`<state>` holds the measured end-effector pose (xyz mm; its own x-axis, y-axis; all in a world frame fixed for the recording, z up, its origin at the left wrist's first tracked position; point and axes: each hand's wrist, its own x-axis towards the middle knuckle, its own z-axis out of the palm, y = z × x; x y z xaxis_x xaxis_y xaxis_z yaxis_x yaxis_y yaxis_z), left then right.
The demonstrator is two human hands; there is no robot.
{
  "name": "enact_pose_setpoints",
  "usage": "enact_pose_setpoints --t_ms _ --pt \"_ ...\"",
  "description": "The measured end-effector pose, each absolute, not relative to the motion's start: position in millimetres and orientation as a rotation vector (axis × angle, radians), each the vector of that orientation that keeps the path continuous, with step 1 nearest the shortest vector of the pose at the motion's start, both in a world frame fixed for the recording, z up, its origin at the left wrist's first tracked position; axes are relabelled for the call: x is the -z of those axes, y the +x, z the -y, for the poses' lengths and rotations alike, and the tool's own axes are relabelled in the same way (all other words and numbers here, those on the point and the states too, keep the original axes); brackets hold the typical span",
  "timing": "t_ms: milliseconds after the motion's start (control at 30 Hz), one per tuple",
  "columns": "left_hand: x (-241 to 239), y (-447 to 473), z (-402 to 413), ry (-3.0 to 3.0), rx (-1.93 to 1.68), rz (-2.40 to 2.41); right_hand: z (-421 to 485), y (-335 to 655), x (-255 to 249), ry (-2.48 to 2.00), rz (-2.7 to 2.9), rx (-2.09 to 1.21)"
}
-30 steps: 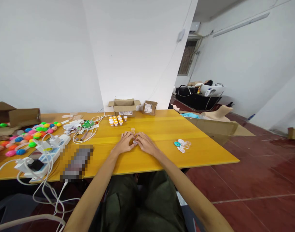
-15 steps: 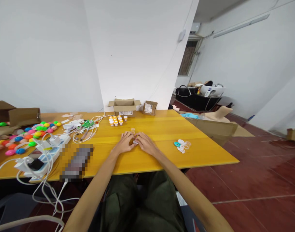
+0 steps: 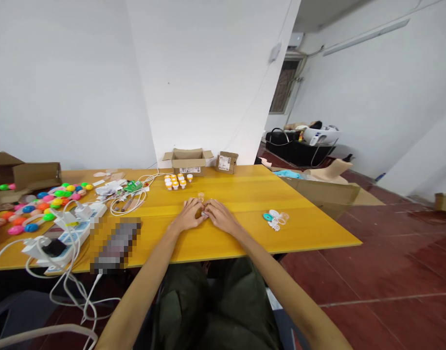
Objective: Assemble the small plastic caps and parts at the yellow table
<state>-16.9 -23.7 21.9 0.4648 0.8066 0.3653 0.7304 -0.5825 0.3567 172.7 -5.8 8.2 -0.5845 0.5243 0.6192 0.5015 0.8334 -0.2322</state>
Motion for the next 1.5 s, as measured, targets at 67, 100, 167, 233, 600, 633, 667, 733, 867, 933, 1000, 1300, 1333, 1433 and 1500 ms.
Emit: enact_pose_setpoints --t_ms 67,100,167,233,600,633,667,733,867,933,1000,1300,1333,1433,1500 --pt "-20 -18 23 2.558 -0.77 -1.361 6 173 -9 -0.751 2.285 -0.07" --pt "-19 -18 23 2.557 -0.775 -1.366 6 173 -9 -0.758 2.271 -0.085" --pt "-19 -18 22 2.556 -0.785 -1.373 6 173 -9 -0.784 2.231 -0.113" --pt "-19 -17 23 2.559 -0.792 -1.373 5 173 -8 -0.82 2.185 -0.134" --pt "-23 -19 25 2.561 -0.813 -1.364 -2 174 -1 -0.992 1.996 -0.171" --pt "-22 -19 25 2.56 -0.819 -1.363 -3 174 0 -1.002 1.98 -0.172" --pt "-23 -19 24 2.559 -0.827 -1.361 -3 175 0 -1.011 1.964 -0.174" --pt "-23 -19 24 2.562 -0.847 -1.356 -4 175 1 -1.031 1.931 -0.181" --pt "-25 -17 23 2.588 -0.872 -1.331 -4 176 0 -1.06 1.94 -0.211" --pt "-25 -17 24 2.602 -0.872 -1.317 -3 175 -2 -1.077 1.993 -0.226" --pt "-25 -16 24 2.607 -0.873 -1.312 0 175 -4 -1.104 2.053 -0.238" --pt "-24 -17 21 2.603 -0.886 -1.275 11 172 -12 -1.139 2.29 -0.262" --pt "-24 -17 20 2.606 -0.882 -1.269 11 172 -12 -1.143 2.301 -0.259" --pt "-22 -18 20 2.611 -0.859 -1.259 10 172 -11 -1.15 2.311 -0.258" --pt "-21 -18 19 2.593 -0.859 -1.272 9 172 -10 -1.14 2.304 -0.264"
